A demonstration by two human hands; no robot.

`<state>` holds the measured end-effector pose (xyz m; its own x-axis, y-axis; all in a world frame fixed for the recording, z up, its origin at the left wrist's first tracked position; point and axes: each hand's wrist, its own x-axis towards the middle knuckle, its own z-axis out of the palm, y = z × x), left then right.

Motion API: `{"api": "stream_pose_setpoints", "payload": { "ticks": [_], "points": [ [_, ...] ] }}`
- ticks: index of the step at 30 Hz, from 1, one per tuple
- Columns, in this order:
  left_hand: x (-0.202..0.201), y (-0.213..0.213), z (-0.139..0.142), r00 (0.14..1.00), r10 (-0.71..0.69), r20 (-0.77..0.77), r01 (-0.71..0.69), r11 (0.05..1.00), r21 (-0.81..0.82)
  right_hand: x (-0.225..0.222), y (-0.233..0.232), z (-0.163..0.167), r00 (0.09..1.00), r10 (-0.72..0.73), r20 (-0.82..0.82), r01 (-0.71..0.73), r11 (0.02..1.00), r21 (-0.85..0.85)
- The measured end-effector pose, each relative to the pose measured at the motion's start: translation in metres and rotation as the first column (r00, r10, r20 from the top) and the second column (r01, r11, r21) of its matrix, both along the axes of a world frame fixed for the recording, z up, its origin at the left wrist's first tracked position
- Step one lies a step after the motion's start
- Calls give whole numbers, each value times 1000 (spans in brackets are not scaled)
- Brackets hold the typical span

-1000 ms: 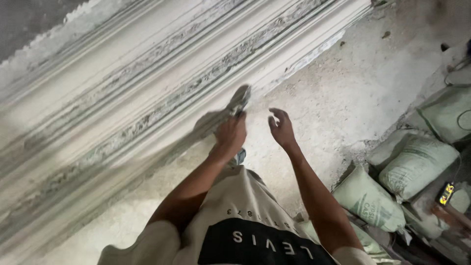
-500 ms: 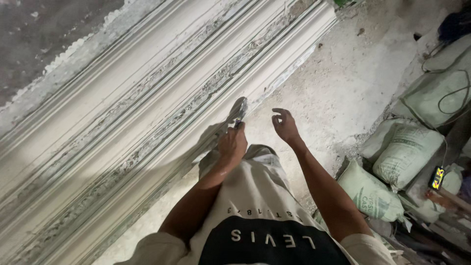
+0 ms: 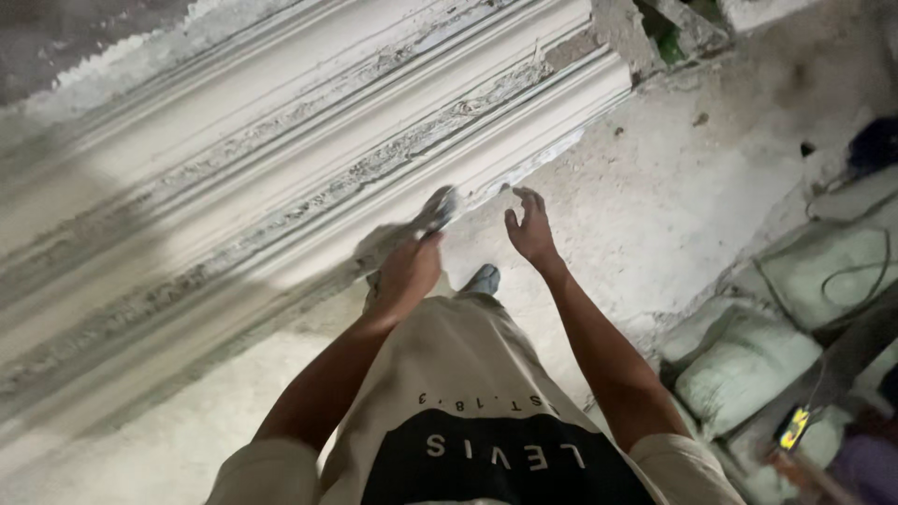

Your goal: The person uses a small scraper to remove dried plaster residue from the grooves of decorative plaster cornice moldings laid on a work surface, working along the fluted profiles section by section and steadying each molding with the other hand.

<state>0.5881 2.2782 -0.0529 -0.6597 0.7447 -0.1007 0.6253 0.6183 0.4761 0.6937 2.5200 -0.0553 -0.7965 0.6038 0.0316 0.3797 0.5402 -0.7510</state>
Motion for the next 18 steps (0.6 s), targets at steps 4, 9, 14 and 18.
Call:
{"api": "stream_pose_setpoints", "payload": {
  "ticks": [4,9,14,18],
  "points": [
    [7,21,-1,997,40,72,-47,994,103,0,33,2,985,148,-89,-126,968,218],
    [1,-74,0,995,62,-81,-50,988,147,-4,60,3,978,193,-76,-174,962,211],
    [5,-36,-6,997,71,-22,-65,977,204,-16,56,2,965,256,-56,-228,926,301],
    [3,30,15,999,41,5,-41,998,47,-17,58,2,971,240,11,-233,926,298]
  ]
}}
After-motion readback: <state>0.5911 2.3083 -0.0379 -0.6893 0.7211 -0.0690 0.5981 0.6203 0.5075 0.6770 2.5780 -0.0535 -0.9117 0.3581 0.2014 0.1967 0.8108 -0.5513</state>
